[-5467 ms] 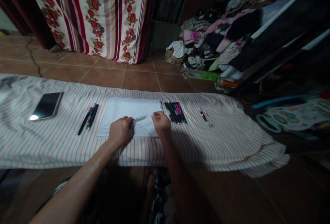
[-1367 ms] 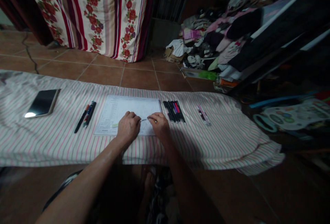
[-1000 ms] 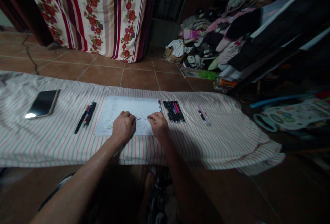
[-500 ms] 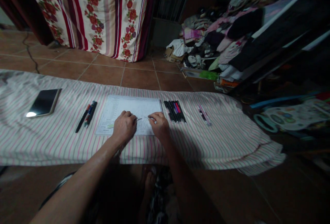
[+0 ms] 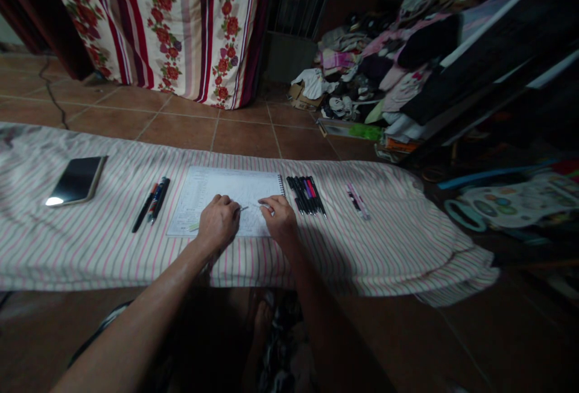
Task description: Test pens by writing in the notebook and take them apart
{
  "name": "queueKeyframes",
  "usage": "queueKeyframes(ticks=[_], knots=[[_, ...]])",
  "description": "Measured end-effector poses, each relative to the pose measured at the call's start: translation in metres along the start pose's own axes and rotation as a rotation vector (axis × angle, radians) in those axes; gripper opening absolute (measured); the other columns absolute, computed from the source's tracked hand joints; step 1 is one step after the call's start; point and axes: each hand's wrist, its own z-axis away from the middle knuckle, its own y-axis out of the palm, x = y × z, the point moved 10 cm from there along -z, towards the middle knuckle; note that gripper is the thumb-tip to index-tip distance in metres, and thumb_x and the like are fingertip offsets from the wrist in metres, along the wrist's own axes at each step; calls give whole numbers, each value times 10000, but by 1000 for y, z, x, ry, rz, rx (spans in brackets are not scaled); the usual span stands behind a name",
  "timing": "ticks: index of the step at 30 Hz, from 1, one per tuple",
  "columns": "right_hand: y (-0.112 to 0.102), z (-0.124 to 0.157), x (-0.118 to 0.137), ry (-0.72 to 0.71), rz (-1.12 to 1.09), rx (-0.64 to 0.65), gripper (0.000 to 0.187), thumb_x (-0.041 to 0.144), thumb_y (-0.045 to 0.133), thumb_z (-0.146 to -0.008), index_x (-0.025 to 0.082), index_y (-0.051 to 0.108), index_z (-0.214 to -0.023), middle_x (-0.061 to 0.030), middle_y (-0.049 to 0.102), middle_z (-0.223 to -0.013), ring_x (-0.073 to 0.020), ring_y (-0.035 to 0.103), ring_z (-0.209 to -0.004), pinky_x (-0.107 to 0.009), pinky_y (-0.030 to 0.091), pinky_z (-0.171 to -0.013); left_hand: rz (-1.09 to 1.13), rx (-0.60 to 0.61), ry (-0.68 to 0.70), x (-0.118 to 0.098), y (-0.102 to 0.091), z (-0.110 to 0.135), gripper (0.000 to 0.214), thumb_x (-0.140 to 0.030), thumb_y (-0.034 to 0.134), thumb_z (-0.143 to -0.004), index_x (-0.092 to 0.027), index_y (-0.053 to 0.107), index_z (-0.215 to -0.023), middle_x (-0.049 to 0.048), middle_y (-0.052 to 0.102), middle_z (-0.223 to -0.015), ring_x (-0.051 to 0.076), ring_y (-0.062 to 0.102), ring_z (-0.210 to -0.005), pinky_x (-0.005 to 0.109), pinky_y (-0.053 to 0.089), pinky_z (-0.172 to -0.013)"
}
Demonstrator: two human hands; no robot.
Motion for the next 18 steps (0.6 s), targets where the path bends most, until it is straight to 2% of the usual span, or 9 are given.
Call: queueKeyframes(ticks=[6, 9, 14, 18], knots=[[3, 1, 15, -67, -33, 29, 188, 195, 567, -771, 234, 703, -896, -46, 580, -924, -140, 574, -760, -268, 471, -773, 11, 11, 33, -5, 0, 1, 274, -245, 399, -875, -188, 667, -865, 79, 602, -830, 202, 501, -854, 286, 400, -693], [7, 2, 15, -61, -25, 52, 185, 181, 580, -762, 225, 704, -892, -51, 577, -926, -153, 576, -803, -272, 474, -779, 10, 0, 50, -6, 0, 1, 273, -250, 400, -878, -191, 665, -844, 76, 599, -821, 204, 497, -844, 288, 397, -682], [9, 1, 10, -27, -49, 74, 195, 157, 569, -754, 176, 694, -903, -60, 563, -914, -136, 579, -723, -259, 479, -747, 2, 0, 55, -6, 2, 2, 273, -251, 401, -878, -190, 661, -817, 72, 599, -819, 205, 497, -841, 285, 392, -668], [4, 1, 10, -35, -30, 59, 205, 154, 538, -759, 199, 683, -897, -42, 562, -897, -116, 560, -641, -269, 474, -738, 1, 24, 53, -6, 4, 1, 265, -243, 410, -872, -196, 667, -831, 72, 603, -826, 210, 498, -847, 288, 394, -662]])
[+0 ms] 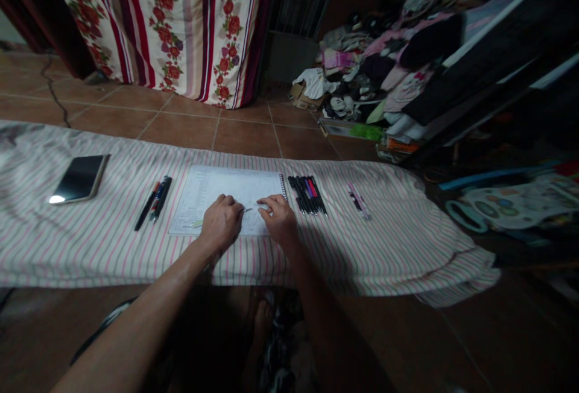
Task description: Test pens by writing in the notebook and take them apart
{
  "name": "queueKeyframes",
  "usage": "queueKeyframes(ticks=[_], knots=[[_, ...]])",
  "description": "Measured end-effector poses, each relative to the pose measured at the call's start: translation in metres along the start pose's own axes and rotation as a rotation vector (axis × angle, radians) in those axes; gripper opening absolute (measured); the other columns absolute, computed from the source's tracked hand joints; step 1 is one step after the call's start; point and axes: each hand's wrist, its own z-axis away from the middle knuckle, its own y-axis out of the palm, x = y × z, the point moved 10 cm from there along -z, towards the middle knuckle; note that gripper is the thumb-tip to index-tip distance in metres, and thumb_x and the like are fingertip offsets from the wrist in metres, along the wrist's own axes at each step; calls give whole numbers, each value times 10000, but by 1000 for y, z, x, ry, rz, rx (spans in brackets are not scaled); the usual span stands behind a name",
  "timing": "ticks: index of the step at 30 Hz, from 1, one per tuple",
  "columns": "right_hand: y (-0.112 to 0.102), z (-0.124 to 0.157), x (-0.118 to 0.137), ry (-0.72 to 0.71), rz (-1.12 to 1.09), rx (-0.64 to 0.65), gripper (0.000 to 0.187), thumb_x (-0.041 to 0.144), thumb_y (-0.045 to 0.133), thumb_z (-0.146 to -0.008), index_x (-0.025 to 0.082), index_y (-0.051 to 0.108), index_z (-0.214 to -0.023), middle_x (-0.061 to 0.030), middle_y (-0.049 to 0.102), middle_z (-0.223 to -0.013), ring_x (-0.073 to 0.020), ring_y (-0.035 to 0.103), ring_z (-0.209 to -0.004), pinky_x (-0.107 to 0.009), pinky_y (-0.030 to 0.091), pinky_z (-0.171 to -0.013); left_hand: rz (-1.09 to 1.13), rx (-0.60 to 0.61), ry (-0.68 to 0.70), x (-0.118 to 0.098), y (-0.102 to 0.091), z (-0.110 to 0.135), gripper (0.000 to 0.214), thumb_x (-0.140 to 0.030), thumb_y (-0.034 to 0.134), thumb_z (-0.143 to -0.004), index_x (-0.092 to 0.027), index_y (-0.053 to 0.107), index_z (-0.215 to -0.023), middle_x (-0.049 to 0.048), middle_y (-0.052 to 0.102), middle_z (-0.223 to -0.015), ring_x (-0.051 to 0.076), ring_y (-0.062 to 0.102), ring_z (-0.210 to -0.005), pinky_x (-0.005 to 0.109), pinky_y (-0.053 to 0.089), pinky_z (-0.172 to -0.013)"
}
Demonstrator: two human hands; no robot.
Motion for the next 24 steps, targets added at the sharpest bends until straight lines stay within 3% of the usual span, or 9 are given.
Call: queueKeyframes(ticks=[14, 24], knots=[[9, 1, 12, -63, 21, 62, 131, 171, 595, -755, 235, 707, -771, -21, 568, -810, -148, 566, -774, -271, 450, -752, 20, 24, 65, -9, -3, 2, 258, -253, 402, -881, -192, 651, -860, 74, 596, -852, 203, 492, -858, 294, 406, -723], [-11, -2, -9, -20, 63, 8, 138, 167, 565, -764, 205, 694, -734, -38, 580, -813, -161, 563, -791, -285, 441, -779, -22, 33, 46, 12, -4, 5, 241, -213, 416, -863, -184, 656, -866, 78, 603, -842, 208, 497, -868, 292, 409, -714]])
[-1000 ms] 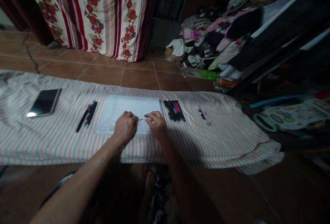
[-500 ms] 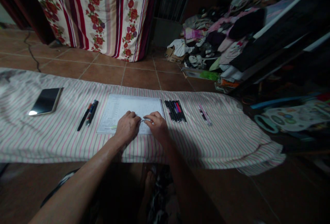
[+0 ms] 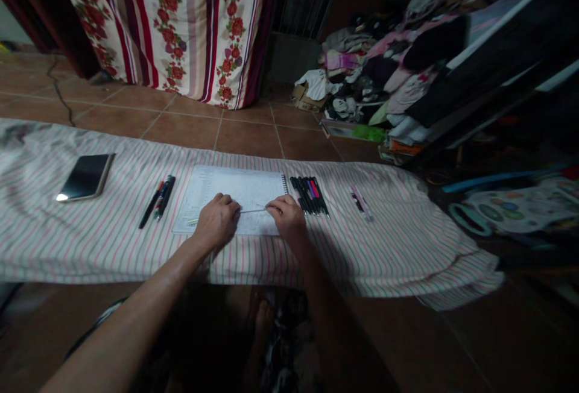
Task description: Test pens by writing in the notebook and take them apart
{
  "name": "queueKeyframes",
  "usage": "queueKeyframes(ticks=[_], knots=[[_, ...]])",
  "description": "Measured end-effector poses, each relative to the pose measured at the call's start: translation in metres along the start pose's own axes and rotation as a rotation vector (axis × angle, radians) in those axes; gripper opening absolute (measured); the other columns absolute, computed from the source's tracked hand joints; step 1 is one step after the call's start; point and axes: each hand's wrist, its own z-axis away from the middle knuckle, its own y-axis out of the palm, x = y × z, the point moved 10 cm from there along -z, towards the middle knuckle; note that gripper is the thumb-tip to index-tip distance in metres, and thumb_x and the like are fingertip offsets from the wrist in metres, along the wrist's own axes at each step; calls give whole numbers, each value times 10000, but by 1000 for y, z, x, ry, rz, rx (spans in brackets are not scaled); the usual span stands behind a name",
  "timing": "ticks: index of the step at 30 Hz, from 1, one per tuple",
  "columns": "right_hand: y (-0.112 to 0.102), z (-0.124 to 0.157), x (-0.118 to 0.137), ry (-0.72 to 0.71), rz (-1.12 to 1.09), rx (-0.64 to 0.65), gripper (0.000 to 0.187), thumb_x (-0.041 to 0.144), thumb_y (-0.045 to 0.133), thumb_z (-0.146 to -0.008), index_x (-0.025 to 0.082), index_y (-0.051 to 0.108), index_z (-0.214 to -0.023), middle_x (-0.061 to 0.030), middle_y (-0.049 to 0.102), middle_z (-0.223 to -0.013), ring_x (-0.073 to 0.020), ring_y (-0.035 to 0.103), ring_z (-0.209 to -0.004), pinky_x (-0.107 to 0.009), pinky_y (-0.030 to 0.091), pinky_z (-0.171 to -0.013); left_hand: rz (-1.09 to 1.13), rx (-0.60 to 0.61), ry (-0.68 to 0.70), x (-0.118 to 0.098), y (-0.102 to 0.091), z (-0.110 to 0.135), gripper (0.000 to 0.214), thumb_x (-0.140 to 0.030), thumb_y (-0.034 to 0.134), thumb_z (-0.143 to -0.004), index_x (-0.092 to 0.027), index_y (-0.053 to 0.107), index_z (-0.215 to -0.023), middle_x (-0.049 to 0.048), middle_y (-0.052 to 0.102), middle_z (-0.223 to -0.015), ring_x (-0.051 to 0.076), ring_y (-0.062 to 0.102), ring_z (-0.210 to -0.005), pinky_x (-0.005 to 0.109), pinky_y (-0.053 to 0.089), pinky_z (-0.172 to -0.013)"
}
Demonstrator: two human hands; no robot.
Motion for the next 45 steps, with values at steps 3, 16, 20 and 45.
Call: queueKeyframes(ticks=[3, 16, 20, 45], knots=[[-6, 0, -8, 3, 16, -6, 134, 159, 566, -752, 199, 690, -722, -39, 582, -802, -165, 562, -784, -292, 442, -781, 3, -9, -8, 10, -2, 3, 255, -210, 409, -865, -180, 662, -872, 82, 604, -840, 210, 496, -857, 292, 410, -705], [0, 3, 4, -4, 33, 26, 121, 184, 576, -753, 187, 697, -749, -40, 584, -788, -142, 559, -692, -271, 450, -715, 55, -57, -137, 43, -19, 12, 269, -206, 418, -852, -170, 650, -982, 75, 602, -936, 179, 583, -767, 269, 430, -661], [7, 4, 7, 2, 57, 64, 99, 189, 596, -750, 182, 695, -759, -39, 575, -786, -135, 546, -663, -271, 447, -711, 182, -50, -172, 50, -14, 10, 270, -246, 426, -852, -157, 667, -935, 68, 604, -887, 158, 598, -719, 255, 437, -664], [15, 6, 14, 1, 39, 109, 113, 178, 629, -712, 180, 686, -810, -23, 555, -795, -111, 498, -584, -267, 430, -680, 167, 5, -167, 43, -4, 7, 254, -266, 460, -850, -196, 700, -892, 64, 616, -855, 173, 589, -774, 252, 413, -664]])
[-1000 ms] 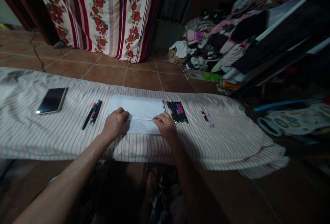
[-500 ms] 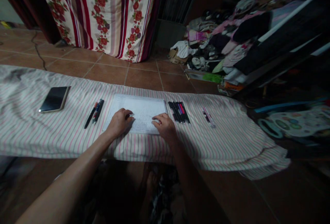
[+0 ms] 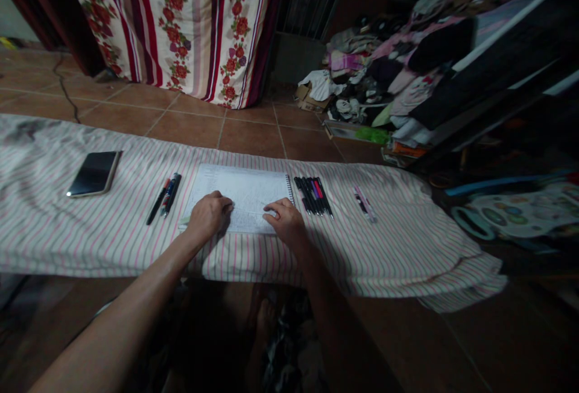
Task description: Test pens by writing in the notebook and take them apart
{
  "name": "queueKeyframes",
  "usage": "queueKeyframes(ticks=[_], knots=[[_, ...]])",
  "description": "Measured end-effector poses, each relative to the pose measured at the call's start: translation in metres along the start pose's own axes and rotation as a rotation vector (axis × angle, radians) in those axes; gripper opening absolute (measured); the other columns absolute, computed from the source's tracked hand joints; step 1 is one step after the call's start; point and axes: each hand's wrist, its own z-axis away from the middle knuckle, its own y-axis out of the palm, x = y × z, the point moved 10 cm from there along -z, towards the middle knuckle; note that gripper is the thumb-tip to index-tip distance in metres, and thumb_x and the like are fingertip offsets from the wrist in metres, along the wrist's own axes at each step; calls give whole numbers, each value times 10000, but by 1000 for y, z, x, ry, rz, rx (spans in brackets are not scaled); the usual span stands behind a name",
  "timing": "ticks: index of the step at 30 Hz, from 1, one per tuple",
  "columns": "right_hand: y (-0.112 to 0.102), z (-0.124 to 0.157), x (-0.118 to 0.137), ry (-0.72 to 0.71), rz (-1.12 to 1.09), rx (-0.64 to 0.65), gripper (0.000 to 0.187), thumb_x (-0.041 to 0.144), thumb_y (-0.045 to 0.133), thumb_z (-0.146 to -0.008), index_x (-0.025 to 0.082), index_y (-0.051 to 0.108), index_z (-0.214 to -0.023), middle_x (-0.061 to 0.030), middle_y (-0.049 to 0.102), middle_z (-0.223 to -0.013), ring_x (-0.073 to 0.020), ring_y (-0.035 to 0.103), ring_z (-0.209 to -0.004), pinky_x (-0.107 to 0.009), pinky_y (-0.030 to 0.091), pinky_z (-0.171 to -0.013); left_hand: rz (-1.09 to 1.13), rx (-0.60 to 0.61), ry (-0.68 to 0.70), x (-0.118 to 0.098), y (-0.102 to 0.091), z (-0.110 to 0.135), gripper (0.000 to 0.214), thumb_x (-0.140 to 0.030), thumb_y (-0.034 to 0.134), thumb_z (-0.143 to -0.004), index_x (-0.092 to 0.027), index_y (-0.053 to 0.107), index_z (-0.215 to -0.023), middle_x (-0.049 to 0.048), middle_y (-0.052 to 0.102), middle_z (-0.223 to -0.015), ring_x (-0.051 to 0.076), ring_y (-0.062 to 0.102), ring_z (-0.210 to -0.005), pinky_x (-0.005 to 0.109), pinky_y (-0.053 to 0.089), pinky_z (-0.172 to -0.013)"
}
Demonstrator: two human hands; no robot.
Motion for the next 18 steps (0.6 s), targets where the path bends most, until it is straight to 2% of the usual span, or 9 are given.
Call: queueKeyframes(ticks=[5, 9, 13, 18], knots=[[0, 0, 1, -14, 1, -1, 104, 176, 612, -723, 196, 685, -795, -18, 549, -789, -111, 496, -589, -265, 430, -679, -216, -22, -1, -8, -9, 5, 304, -302, 377, -888, -273, 676, -935, 46, 607, -899, 199, 573, -790, 258, 327, -541], [0, 0, 0, 6, 20, 7, 131, 150, 601, -726, 192, 689, -814, -27, 550, -799, -120, 511, -619, -267, 431, -695, -241, 5, -18, -7, -6, 6, 313, -326, 364, -892, -288, 672, -937, 33, 604, -879, 192, 579, -742, 262, 290, -505], [1, -1, 2, 11, 55, 24, 128, 148, 592, -734, 199, 690, -798, -35, 552, -801, -145, 550, -717, -265, 426, -710, -193, 3, -19, -2, -4, 4, 297, -291, 388, -884, -284, 655, -1012, 39, 607, -903, 191, 578, -808, 255, 341, -555], [4, -2, 3, 20, 82, 44, 122, 159, 577, -748, 202, 689, -773, -38, 553, -815, -147, 558, -734, -262, 419, -706, -208, -24, 41, -2, -4, 2, 303, -192, 409, -862, -258, 647, -1038, 55, 602, -906, 193, 555, -861, 260, 397, -664]])
